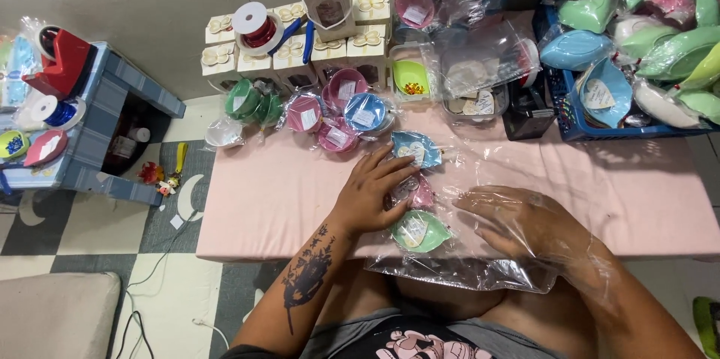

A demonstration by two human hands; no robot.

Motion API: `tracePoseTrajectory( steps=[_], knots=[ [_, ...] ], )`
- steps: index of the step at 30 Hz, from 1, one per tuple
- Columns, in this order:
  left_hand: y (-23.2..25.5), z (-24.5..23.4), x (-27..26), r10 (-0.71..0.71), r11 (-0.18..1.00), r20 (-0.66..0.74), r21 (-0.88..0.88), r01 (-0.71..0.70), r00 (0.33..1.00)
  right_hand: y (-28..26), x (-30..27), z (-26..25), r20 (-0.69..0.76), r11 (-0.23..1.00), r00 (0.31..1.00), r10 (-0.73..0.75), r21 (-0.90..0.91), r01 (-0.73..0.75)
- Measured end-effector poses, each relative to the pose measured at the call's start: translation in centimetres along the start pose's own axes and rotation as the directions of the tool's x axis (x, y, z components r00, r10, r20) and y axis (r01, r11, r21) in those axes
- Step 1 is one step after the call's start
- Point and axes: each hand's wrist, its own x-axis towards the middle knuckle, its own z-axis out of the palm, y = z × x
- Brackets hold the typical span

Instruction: Packing small, colorful, leaf-shaped plastic containers into a clear plastic bag.

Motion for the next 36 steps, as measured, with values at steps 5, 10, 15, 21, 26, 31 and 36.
tracePoseTrajectory(
  steps=[5, 10, 15, 21, 26, 31, 36],
  knots=[
    [0.1, -0.2, 0.1, 0.003, 1.000, 0.004, -0.004, -0.002, 1.000, 1.3, -1.1, 2.6, -0.230, 0.983, 0.959, -0.165, 0.042, 0.179],
    [0.0, 0.0, 0.2, -0.004, 1.000, 0.010, -0.027, 0.004, 1.000, 10.5, 2.5, 12.9, -0.470, 0.847, 0.705, -0.532, -0.280, 0.453],
    [-0.7, 0.2, -0.2, 0.023, 0.999, 0.003, -0.038, -0.023, 1.000, 4.6, 0.6, 7.2, -0.332, 0.881, 0.826, -0.455, -0.033, 0.471],
    [-1.1, 0.6, -0.4, 0.044, 0.998, -0.021, -0.053, -0.045, 0.999, -4.2, -0.6, 0.0, 0.120, 0.998, 0.993, -0.008, 0.068, 0.000],
    [-1.0, 0.4, -0.3, 0.035, 0.999, -0.002, -0.037, -0.035, 0.999, -2.5, 1.2, 2.4, 0.091, 0.994, 0.990, -0.110, -0.015, 0.112],
    [-0.5, -0.1, -0.4, 0.030, 0.999, 0.033, -0.044, -0.028, 0.999, 1.2, 3.4, 5.7, 0.028, 0.888, 0.954, -0.299, -0.357, 0.289],
    [-0.5, -0.2, -0.4, -0.014, 1.000, 0.117, -0.014, 0.016, 0.993, 5.7, 6.1, 10.0, 0.121, 0.847, 0.975, -0.188, -0.483, 0.223]
  ],
)
